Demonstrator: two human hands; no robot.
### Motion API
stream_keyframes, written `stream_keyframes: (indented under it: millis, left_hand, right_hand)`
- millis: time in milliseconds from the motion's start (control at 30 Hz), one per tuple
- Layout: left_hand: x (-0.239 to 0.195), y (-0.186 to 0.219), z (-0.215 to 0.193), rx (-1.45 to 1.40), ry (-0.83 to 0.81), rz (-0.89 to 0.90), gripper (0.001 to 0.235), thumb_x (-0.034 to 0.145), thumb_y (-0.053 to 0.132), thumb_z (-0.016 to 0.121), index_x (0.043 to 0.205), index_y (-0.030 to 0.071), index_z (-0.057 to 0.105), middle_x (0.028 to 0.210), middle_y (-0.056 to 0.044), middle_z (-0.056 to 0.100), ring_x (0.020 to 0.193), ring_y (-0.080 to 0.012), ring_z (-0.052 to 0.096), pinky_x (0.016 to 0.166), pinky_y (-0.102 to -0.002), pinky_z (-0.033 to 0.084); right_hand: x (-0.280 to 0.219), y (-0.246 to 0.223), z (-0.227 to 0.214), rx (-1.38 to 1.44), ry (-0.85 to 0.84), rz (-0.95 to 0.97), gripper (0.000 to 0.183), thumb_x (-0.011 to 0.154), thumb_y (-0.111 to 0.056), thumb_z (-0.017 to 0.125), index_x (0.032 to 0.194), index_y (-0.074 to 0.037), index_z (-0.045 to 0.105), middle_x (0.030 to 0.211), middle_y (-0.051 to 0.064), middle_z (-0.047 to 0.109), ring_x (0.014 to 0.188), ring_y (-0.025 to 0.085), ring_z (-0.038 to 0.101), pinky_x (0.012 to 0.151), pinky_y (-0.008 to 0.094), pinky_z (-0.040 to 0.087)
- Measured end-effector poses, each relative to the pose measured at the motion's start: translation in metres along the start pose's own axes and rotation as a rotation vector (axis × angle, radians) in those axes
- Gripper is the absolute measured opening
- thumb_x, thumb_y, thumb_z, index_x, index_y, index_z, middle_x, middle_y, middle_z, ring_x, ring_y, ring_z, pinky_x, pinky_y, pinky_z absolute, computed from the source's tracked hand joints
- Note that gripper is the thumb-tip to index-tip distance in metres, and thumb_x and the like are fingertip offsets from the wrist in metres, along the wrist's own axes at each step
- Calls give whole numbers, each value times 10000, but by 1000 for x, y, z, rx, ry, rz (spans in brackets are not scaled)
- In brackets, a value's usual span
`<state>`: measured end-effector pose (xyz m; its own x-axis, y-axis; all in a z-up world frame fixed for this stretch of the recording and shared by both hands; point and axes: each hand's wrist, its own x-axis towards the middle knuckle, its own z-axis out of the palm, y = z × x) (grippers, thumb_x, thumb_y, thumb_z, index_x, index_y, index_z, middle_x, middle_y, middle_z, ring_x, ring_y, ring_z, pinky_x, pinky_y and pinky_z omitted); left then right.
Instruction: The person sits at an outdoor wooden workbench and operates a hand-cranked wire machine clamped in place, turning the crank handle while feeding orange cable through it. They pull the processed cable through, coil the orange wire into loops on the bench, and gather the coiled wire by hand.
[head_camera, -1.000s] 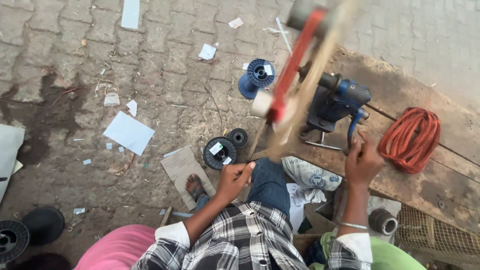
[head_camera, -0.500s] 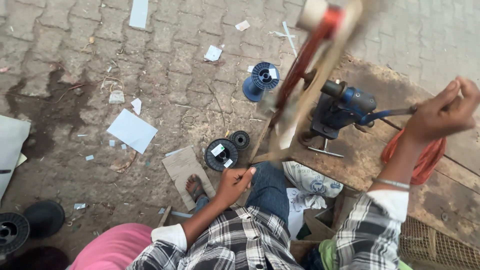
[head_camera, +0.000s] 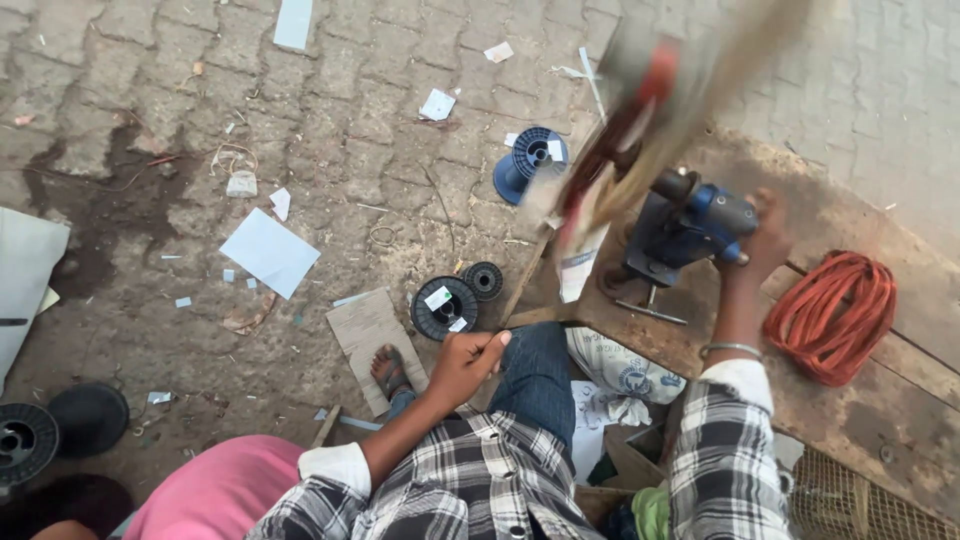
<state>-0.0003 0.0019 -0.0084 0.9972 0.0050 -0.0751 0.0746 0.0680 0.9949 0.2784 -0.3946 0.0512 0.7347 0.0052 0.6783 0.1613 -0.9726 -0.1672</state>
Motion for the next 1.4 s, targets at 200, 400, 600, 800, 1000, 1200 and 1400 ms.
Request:
stream_keyframes:
  millis: [200,400,600,800,1000,1200,1400]
  left_hand:
    - [1,1,-2,18,-5,-18,478,1009,298,621,620,26,679,504,-20,604,458,-70,535,460,-271,397]
    - [0,-4,-1,34,-38,-9,486,1010,325,614,623,40,688,506,-12,617,452,-67,563,452,-266,412]
    - [2,-7,-2,-20,-41,-48,487,1000,319,634,609,31,670,494,-21,607,450,-65,559,439,-265,406]
    - [-1,-13,0,-41,-52,-47,497,1013,321,613,605,40,658,500,2,601,455,-48,555,443,-253,409]
    - [-2,-15,1,-31,-46,-67,523,1022,324,605,592,31,646,497,2,586,448,-48,538,437,-254,401]
    - [1,-8,-2,-30,-20,-115,510,1012,321,620,592,32,644,495,0,588,456,-47,530,437,-258,398]
    - [2,-4,-2,-14,-20,-79,520,1019,325,606,586,39,634,495,3,585,450,-45,532,440,-252,404]
  right_hand:
    - [-84,-28,-36,-163,-199,144,294,959,-121,655,1251,-86,641,811,240,668,734,474,649,639,555,485]
    - [-105,-93,-116,-77,25,-130,149,1091,-96,617,1231,-74,662,907,174,695,775,374,680,692,469,513]
    - [-72,-89,-159,30,148,-216,121,1134,-28,597,1204,-22,696,926,118,746,641,195,664,581,322,503]
    - [8,-74,-157,73,335,-239,79,1121,58,573,1149,55,647,907,129,692,675,178,659,544,315,463]
    - [77,-30,-103,346,288,-99,216,1158,47,462,1261,45,652,809,14,648,632,105,667,515,252,432]
    - [78,-33,-54,143,260,-115,248,1069,18,425,1178,-24,644,666,16,543,584,148,646,548,327,406]
    - [26,5,-7,-10,84,-162,100,1049,-117,627,1093,-47,684,887,153,666,782,326,662,729,475,505]
